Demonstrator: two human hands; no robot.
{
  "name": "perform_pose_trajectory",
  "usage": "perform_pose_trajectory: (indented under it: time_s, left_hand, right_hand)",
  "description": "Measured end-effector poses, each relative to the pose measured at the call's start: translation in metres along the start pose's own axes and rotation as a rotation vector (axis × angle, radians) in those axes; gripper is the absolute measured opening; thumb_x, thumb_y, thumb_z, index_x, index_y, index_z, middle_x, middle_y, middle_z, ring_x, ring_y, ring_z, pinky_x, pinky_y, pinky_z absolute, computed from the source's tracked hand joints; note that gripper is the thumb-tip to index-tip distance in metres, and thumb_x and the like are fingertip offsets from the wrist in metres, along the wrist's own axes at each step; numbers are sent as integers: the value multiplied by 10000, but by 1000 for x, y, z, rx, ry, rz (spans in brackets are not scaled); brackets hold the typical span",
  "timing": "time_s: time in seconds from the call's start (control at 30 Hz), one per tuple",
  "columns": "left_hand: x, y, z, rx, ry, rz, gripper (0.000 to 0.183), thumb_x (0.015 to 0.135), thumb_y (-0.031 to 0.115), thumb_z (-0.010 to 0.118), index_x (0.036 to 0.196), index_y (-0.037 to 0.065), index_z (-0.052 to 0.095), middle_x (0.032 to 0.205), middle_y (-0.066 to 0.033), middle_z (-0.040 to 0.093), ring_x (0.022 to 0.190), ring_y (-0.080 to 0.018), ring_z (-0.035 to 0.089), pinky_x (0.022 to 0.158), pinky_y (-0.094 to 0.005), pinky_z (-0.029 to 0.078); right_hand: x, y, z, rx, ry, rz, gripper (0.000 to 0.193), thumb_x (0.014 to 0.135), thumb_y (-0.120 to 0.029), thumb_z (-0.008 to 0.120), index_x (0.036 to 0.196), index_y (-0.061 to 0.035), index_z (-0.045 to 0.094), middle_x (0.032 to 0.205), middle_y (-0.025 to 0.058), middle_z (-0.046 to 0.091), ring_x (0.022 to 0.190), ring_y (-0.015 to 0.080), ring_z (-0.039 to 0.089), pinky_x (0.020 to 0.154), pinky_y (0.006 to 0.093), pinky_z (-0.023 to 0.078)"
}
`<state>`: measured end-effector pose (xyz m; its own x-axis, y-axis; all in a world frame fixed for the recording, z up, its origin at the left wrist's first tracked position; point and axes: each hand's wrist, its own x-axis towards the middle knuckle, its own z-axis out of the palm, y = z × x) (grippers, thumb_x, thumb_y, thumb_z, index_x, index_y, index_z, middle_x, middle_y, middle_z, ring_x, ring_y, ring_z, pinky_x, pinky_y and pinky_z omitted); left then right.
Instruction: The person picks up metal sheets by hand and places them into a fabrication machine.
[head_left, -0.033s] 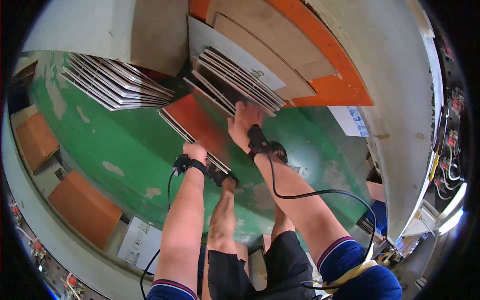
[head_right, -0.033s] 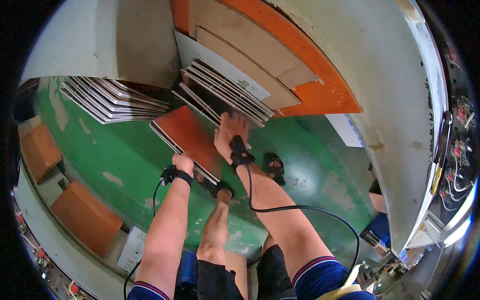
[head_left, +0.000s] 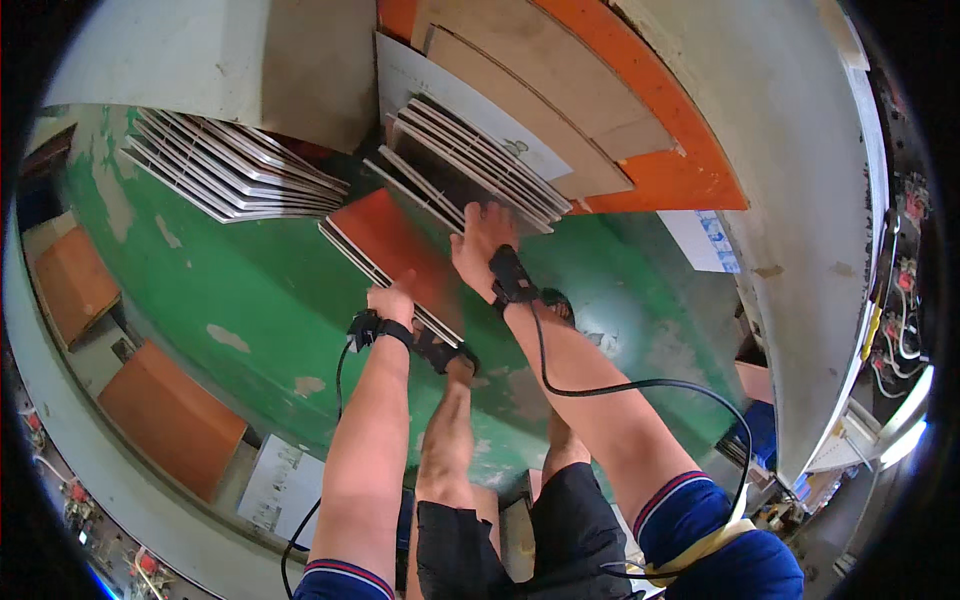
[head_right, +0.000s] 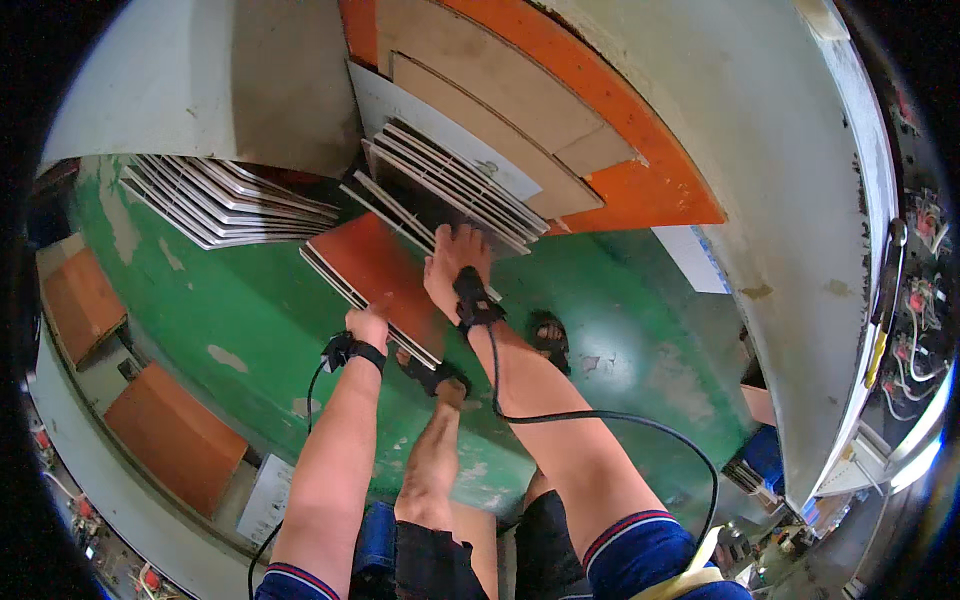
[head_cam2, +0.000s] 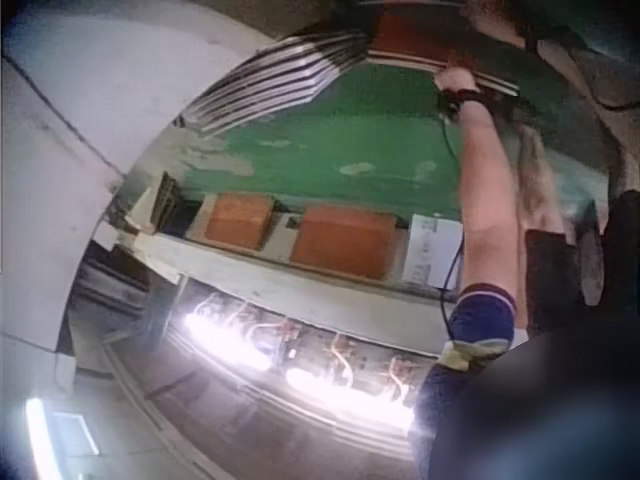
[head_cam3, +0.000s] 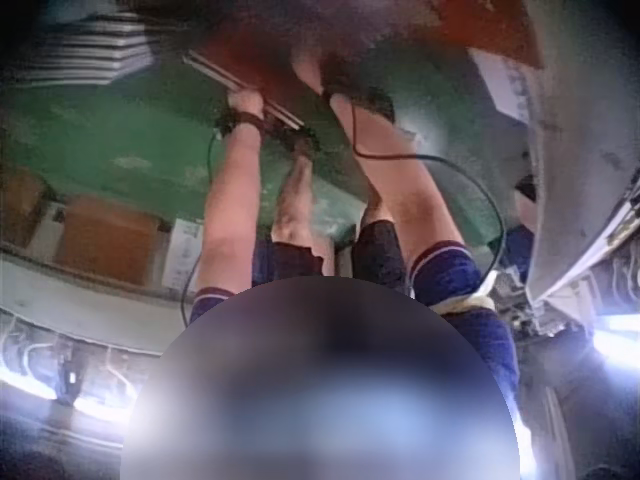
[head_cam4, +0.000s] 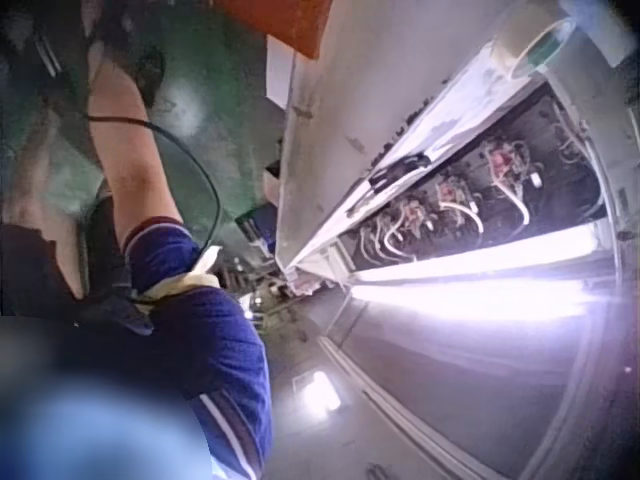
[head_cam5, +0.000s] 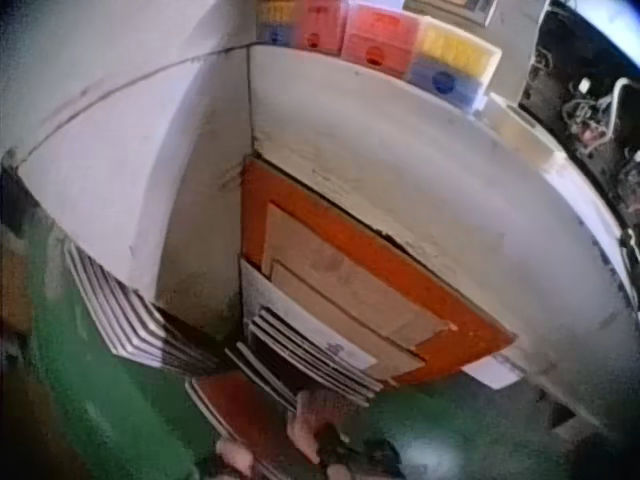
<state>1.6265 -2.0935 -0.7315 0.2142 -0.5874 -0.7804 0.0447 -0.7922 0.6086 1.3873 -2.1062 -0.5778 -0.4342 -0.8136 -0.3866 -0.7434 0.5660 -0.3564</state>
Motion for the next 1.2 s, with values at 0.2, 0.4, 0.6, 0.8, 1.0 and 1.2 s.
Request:
perform_pose_trajectory:
  time_s: [0.2,0.4,0.6,0.8,1.0,1.2]
  left_hand:
    - [-47,31,32,510,105,140,235,803,159,804,766,17,619,738,-54,619,584,-160,560,478,-342,437]
    - [-117,24,52,563,0,142,82,826,-33,581,745,-23,570,767,-68,599,655,-165,533,572,-352,445]
    - [-139,-89,3,647,-55,104,114,771,-1,617,876,-36,644,839,-114,686,791,-228,666,700,-380,524]
    - [-202,-127,34,536,-90,134,291,733,-32,651,1023,-14,660,943,-116,736,854,-235,705,757,-375,553]
    - [-194,-106,15,379,-188,54,242,760,-92,677,984,-2,655,868,-37,677,725,-165,637,632,-326,530]
    - [-190,-41,8,301,-115,-37,191,751,-57,725,924,-14,657,854,-50,677,693,-152,613,599,-324,490]
  right_hand:
    - [15,-6,24,173,-417,-26,228,870,-189,641,1036,-40,594,883,168,684,928,320,700,785,392,573]
    - [-45,39,27,-6,-246,-187,210,823,-170,654,967,-36,579,857,169,688,821,314,714,717,389,577]
    - [-131,73,42,129,-266,-51,297,788,-150,671,1015,20,583,876,231,682,843,408,690,760,460,568]
    - [-168,138,46,134,-257,32,315,789,-131,671,1043,27,571,929,253,681,884,432,676,771,492,564]
    - [-119,121,20,131,-189,-73,246,794,-108,633,988,33,577,871,246,684,850,441,678,758,500,561]
    - [-44,80,-27,92,-358,-131,251,832,-101,610,1045,31,587,934,250,687,884,429,688,773,495,568]
